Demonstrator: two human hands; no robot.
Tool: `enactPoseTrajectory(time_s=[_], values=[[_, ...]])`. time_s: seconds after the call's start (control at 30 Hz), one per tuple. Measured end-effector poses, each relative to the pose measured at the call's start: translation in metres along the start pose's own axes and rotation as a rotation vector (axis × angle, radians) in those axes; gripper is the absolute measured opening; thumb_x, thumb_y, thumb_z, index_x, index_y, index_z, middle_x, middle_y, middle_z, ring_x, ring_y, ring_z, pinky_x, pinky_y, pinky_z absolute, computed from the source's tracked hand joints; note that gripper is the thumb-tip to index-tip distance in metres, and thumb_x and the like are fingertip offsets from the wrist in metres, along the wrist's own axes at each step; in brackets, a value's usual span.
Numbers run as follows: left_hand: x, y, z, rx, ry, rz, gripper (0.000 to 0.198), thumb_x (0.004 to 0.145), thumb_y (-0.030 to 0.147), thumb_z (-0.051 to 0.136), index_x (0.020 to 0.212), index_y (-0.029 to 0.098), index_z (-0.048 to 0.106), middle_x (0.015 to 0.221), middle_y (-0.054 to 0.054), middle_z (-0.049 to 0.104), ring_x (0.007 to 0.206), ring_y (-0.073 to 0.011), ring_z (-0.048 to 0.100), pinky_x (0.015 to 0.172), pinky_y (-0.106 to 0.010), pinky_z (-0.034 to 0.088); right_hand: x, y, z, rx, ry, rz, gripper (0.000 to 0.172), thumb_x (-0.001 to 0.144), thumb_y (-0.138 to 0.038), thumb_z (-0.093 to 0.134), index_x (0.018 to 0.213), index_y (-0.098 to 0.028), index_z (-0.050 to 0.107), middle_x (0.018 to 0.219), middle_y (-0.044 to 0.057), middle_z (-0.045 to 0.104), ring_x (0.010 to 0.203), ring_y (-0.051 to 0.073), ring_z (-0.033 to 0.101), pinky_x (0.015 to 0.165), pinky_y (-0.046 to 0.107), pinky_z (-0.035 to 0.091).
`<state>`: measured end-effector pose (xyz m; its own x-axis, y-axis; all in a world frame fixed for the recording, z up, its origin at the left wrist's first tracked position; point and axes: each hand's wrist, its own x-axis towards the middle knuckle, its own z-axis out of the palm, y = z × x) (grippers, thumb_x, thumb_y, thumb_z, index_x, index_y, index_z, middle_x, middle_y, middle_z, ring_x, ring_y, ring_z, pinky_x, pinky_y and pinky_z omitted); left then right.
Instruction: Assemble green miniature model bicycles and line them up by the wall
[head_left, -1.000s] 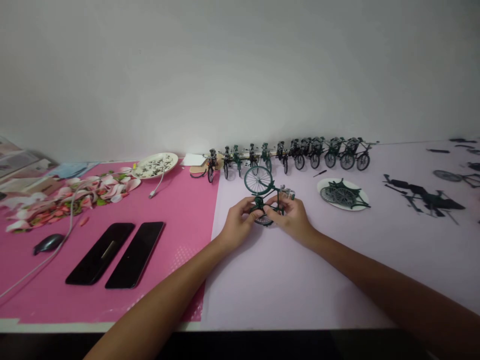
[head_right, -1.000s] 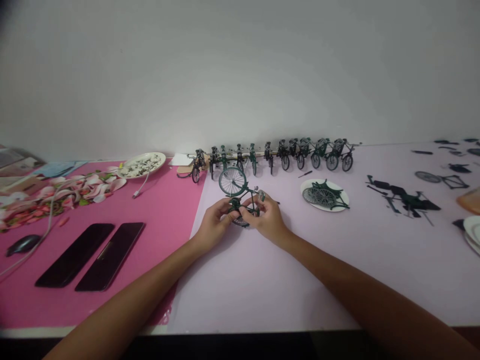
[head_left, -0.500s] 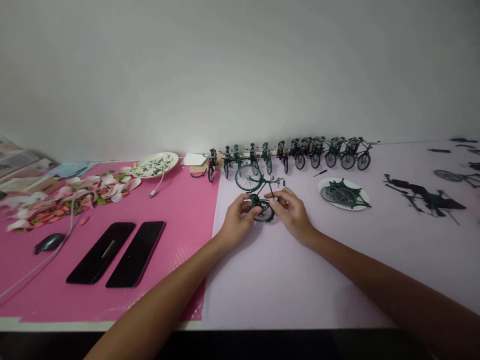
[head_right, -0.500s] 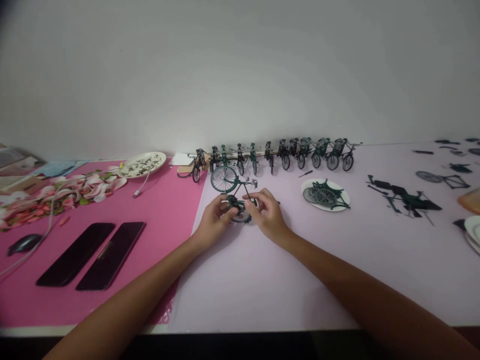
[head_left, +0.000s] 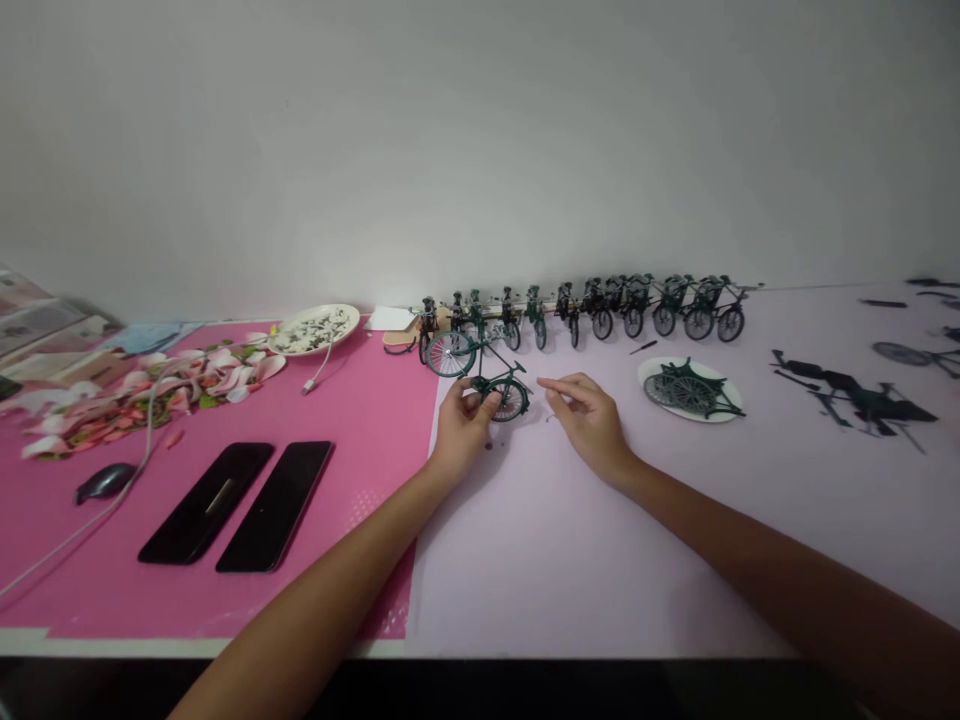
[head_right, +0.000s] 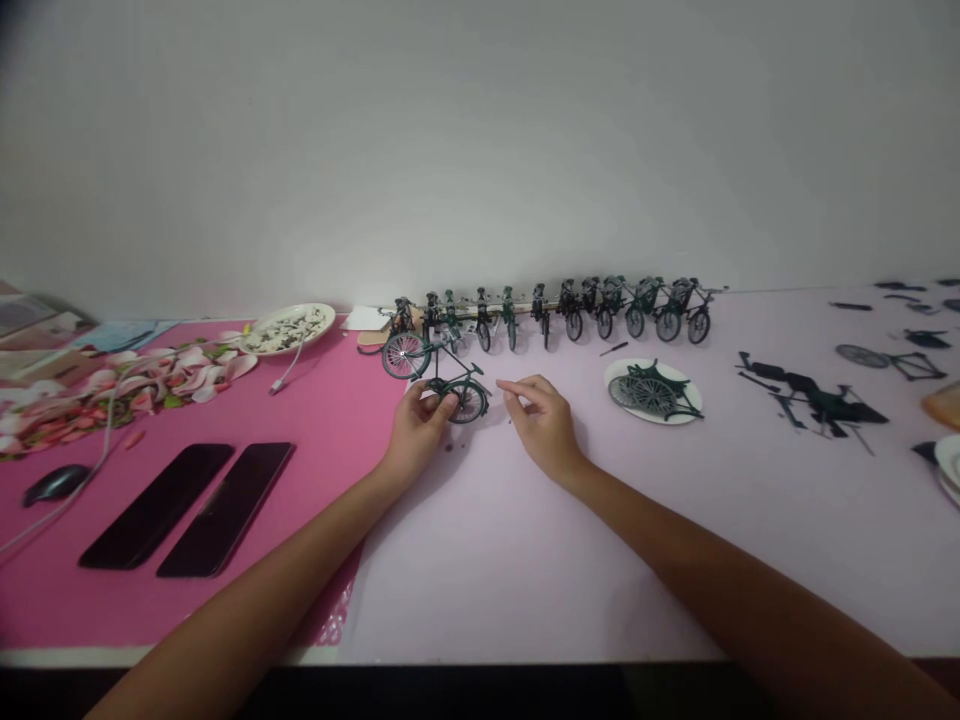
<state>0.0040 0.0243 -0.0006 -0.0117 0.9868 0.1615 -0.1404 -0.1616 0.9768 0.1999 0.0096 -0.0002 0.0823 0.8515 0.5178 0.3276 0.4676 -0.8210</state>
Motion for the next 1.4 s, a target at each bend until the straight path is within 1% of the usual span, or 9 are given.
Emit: enactPoseTrajectory(time_s=[0.17,0.27,0.37,0.57,0.73,0.9,1.1,1.27,1.4], values=[[-0.001,0.0,-0.001,0.055,0.006,-0.004,0.053,0.079,0.05,0.084,0.107,0.018,0.053,0.067,0.006,0.056,0.053,-0.0089,0.051,0.047,-0.02,0.033,-0.003,-0.002,0.002,0.013,-0.005,-0.065,0.02,0.092,-0.042,0.073,0.1,-0.027,0.083,0.102,0.009,0.079,0.096,0.026,0.071,0.071,0.038,0.06],[-0.001,0.0,0.0,0.041,0.006,-0.006,0.056,0.076,0.051,0.086,0.107,0.019,0.052,0.062,0.01,0.047,0.049,-0.0074,0.044,0.045,-0.02,0.031,-0.005,0.001,0.003,0.001,-0.035,-0.061,0.017,0.091,-0.039,0.074,0.099,-0.028,0.083,0.101,0.008,0.08,0.092,0.025,0.073,0.07,0.039,0.06],[-0.001,0.0,0.0,0.034,0.014,-0.012,0.059,0.074,0.052,0.088,0.106,0.02,0.051,0.062,0.01,0.046,0.049,-0.0075,0.044,0.044,-0.02,0.03,-0.005,0.004,0.004,-0.071,-0.022,-0.135,0.014,0.092,-0.035,0.074,0.1,-0.029,0.083,0.099,0.007,0.08,0.094,0.026,0.072,0.075,0.042,0.06],[-0.002,0.003,0.002,0.033,0.033,-0.013,0.058,0.073,0.053,0.087,0.103,0.02,0.051,0.061,0.01,0.047,0.048,-0.0067,0.043,0.043,-0.018,0.029,-0.001,0.011,0.003,-0.259,0.016,-0.241,0.011,0.094,-0.029,0.072,0.094,-0.028,0.083,0.099,0.008,0.076,0.111,0.029,0.064,0.098,0.05,0.054],[-0.002,0.005,0.004,0.008,0.067,0.022,0.06,0.07,0.051,0.089,0.104,0.019,0.051,0.06,0.011,0.046,0.051,-0.0079,0.048,0.048,-0.019,0.032,0.001,0.011,0.004,-0.391,0.005,-0.288,0.011,0.093,-0.028,0.07,0.09,-0.025,0.079,0.094,0.009,0.073,0.103,0.03,0.058,0.095,0.049,0.05],[-0.003,0.008,0.005,0.012,0.094,0.015,0.057,0.067,0.05,0.09,0.098,0.02,0.052,0.061,0.011,0.047,0.055,-0.0102,0.055,0.053,-0.02,0.039,-0.001,0.005,0.006,-0.322,-0.037,-0.205,0.008,0.091,-0.027,0.067,0.089,-0.023,0.074,0.084,0.006,0.071,0.091,0.026,0.062,0.086,0.042,0.052],[-0.004,0.01,0.005,0.045,0.046,0.021,0.053,0.068,0.05,0.089,0.094,0.019,0.053,0.067,0.006,0.057,0.063,-0.0134,0.062,0.061,-0.024,0.048,-0.003,0.005,0.007,-0.165,-0.023,0.022,0.014,0.085,-0.036,0.069,0.084,-0.022,0.071,0.085,0.005,0.071,0.074,0.02,0.063,0.068,0.033,0.05],[-0.005,0.008,0.004,0.074,-0.004,0.056,0.048,0.071,0.049,0.087,0.093,0.018,0.057,0.077,-0.001,0.068,0.074,-0.0179,0.069,0.068,-0.027,0.053,-0.001,0.007,0.007,-0.122,-0.023,0.11,0.02,0.084,-0.042,0.069,0.083,-0.022,0.071,0.084,0.005,0.071,0.073,0.019,0.062,0.066,0.032,0.049],[-0.006,0.008,0.004,0.093,-0.01,0.051,0.045,0.073,0.045,0.087,0.096,0.016,0.061,0.09,-0.008,0.075,0.085,-0.0215,0.073,0.076,-0.03,0.057,-0.001,0.007,0.007,-0.127,-0.034,0.098,0.019,0.084,-0.041,0.069,0.081,-0.022,0.07,0.084,0.005,0.069,0.076,0.02,0.063,0.069,0.033,0.049]])
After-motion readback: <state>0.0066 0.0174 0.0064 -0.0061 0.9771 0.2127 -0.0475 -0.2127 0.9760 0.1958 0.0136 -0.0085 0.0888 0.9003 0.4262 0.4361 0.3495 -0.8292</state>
